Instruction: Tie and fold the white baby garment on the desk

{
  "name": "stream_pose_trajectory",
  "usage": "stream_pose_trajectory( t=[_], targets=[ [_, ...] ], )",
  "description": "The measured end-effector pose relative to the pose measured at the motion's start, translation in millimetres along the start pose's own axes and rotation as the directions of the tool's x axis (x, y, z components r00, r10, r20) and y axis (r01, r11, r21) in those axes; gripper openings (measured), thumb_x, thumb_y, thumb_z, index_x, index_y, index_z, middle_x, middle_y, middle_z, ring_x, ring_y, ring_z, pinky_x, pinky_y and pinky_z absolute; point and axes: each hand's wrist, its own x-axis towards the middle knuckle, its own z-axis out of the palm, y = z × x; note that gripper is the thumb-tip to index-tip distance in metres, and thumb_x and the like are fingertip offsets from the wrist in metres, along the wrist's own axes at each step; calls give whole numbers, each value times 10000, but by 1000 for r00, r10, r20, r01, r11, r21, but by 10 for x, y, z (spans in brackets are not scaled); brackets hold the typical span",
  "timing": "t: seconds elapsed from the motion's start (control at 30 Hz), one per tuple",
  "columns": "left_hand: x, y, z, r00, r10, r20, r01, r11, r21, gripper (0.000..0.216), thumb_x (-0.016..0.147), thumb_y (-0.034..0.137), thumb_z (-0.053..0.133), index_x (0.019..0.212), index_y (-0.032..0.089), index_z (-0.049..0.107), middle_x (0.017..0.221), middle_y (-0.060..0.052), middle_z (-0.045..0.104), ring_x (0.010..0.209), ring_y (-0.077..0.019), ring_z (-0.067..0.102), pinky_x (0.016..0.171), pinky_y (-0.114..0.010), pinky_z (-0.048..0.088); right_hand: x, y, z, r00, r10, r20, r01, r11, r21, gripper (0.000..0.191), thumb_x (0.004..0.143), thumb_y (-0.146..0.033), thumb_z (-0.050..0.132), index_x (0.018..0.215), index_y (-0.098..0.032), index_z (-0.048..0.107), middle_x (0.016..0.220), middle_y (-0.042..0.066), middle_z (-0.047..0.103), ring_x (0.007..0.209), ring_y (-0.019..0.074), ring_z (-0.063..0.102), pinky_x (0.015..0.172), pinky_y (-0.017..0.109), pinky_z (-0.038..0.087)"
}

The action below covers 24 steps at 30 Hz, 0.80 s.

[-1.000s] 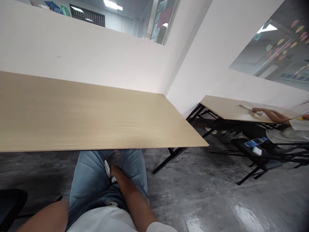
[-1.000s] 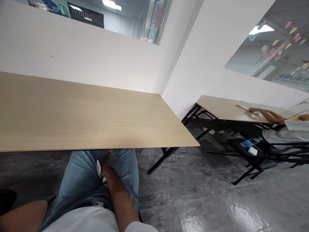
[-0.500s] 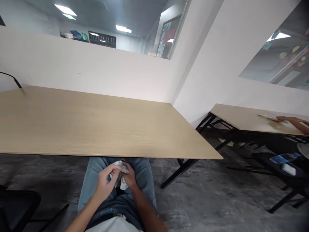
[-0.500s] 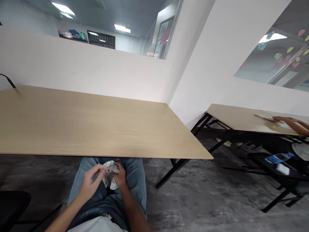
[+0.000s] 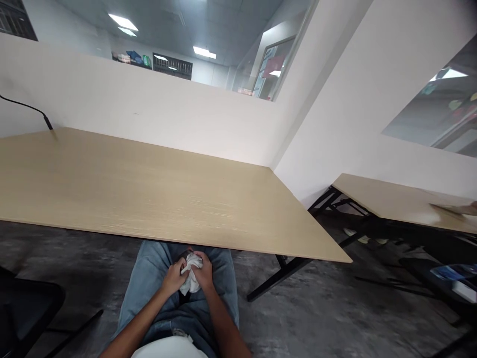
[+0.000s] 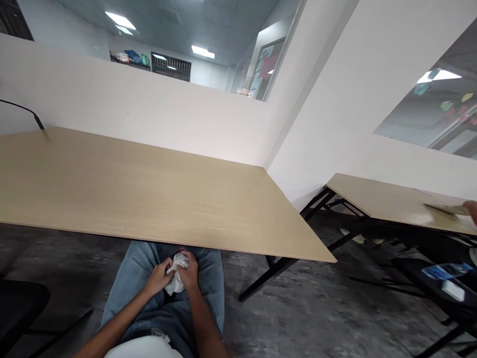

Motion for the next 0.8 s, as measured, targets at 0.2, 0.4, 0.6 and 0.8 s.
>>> stream_pose_trajectory(
  t=[0.2,0.4,0.6,0.8],
  targets=[
    [198,-69,65,982,-180,49,170,973,156,180,905,269,527,1025,191,635,1031,-67,737,1008,-197,683,791,-231,413,231,-3,122,993,-95,65,112,932,-345,431,658,-130,553,1057,-191,705,1066,79,671,1027,247,613,950,375,488],
    [193,-106,101,984,-170,58,164,982,95,203,889,221,508,981,203,688,1064,-64,748,1053,-193,679,825,-225,423,-9,-225,65,957,-242,161,288,858,-426,446,736,-60,521,1105,-238,699,1194,75,630,1172,241,554,1049,387,421],
    [221,-126,110,992,-122,-20,121,992,-45,205,881,195,472,837,172,670,921,-43,737,921,-163,666,812,-211,434,-125,-135,36,961,-195,195,222,966,-130,287,871,-132,468,1002,-200,713,1005,78,685,989,222,648,883,328,512],
    [166,-164,99,994,-66,-83,44,971,-234,323,917,358,415,771,171,635,828,-47,711,841,-197,648,783,-263,478,-65,-103,117,977,-48,210,40,998,43,144,865,-299,645,899,-182,722,869,82,717,809,247,690,732,326,534]
  ],
)
